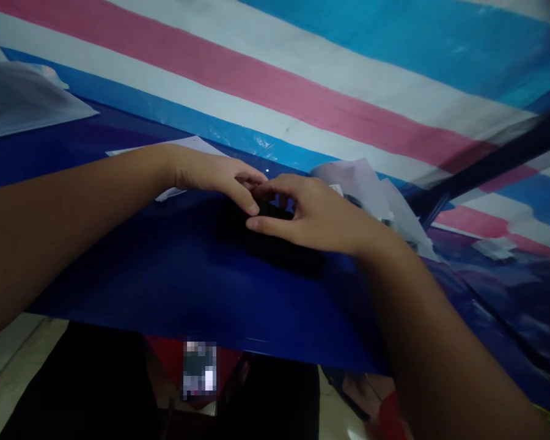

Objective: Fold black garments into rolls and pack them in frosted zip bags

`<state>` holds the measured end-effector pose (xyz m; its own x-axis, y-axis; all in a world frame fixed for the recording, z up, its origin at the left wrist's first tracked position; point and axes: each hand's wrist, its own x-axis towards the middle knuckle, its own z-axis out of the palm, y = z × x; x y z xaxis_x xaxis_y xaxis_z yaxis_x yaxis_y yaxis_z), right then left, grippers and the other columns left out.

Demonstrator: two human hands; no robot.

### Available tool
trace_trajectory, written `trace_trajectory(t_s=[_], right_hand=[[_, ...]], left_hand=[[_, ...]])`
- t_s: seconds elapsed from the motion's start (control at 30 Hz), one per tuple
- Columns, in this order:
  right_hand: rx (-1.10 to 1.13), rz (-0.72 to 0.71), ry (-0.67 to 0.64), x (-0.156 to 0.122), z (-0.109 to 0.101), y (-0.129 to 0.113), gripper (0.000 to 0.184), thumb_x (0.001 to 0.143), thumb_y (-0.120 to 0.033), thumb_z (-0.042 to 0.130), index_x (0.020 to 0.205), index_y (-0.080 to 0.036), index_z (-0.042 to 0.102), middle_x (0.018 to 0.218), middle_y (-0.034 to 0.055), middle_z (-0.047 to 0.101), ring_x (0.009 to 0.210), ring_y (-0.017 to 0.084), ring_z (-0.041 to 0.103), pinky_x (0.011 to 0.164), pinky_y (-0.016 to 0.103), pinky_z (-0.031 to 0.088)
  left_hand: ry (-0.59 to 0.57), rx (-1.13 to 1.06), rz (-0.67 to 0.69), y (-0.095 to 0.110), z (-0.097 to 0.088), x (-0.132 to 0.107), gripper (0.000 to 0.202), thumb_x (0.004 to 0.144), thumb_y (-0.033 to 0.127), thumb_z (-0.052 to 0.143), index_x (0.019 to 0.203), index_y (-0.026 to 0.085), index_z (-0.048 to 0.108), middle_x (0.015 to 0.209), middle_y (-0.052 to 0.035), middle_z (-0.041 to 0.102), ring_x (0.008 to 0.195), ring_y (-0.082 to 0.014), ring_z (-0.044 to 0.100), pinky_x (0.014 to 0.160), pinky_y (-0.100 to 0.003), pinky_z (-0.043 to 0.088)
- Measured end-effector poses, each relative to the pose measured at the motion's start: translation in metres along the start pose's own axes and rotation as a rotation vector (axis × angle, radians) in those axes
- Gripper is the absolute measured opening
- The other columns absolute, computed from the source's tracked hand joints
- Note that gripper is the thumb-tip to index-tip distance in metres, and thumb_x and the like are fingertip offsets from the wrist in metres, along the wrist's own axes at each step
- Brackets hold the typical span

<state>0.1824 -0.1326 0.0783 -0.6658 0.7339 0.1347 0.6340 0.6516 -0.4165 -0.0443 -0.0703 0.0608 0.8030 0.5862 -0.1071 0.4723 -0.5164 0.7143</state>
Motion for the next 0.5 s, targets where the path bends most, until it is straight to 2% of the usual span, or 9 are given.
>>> trace_trajectory(t_s=[0.17, 0.3, 0.4, 0.5], right_hand=[[0.027, 0.145, -0.094, -0.002, -0.012, 0.019, 0.060, 0.064, -0.051, 0.100, 0.114, -0.027, 0.077, 0.100, 0.0052, 0.078, 0.087, 0.031, 0.070, 0.079, 0.042, 0.054], [0.053, 0.164, -0.161, -0.001, -0.008, 0.031, 0.056, 0.065, -0.045, 0.099, 0.114, -0.028, 0.077, 0.098, 0.0048, 0.080, 0.081, 0.030, 0.072, 0.074, 0.040, 0.054], [0.053, 0.133, -0.114, 0.001, -0.003, 0.034, 0.055, 0.066, -0.050, 0.098, 0.111, -0.027, 0.078, 0.097, 0.0051, 0.080, 0.085, 0.031, 0.073, 0.075, 0.040, 0.054], [0.060, 0.115, -0.110, 0.003, -0.003, 0.035, 0.055, 0.064, -0.051, 0.099, 0.108, -0.025, 0.079, 0.093, 0.0041, 0.079, 0.085, 0.030, 0.073, 0.077, 0.040, 0.055]], left_hand=[[0.035, 0.157, 0.013, 0.013, 0.009, 0.003, 0.076, 0.073, 0.054, 0.073, 0.146, 0.034, 0.062, 0.130, -0.0022, 0.077, 0.124, -0.0263, 0.069, 0.103, -0.035, 0.054], [0.078, 0.279, -0.052, 0.019, 0.014, 0.002, 0.079, 0.073, 0.055, 0.075, 0.147, 0.030, 0.060, 0.130, -0.0054, 0.075, 0.119, -0.0297, 0.070, 0.101, -0.038, 0.054], [0.152, 0.325, -0.005, 0.024, 0.019, 0.000, 0.087, 0.074, 0.053, 0.078, 0.151, 0.024, 0.053, 0.143, -0.0105, 0.067, 0.122, -0.0309, 0.067, 0.100, -0.038, 0.053], [0.192, 0.385, 0.044, 0.030, 0.027, -0.002, 0.096, 0.072, 0.049, 0.081, 0.156, 0.024, 0.044, 0.146, -0.0124, 0.065, 0.121, -0.0319, 0.067, 0.098, -0.039, 0.053]])
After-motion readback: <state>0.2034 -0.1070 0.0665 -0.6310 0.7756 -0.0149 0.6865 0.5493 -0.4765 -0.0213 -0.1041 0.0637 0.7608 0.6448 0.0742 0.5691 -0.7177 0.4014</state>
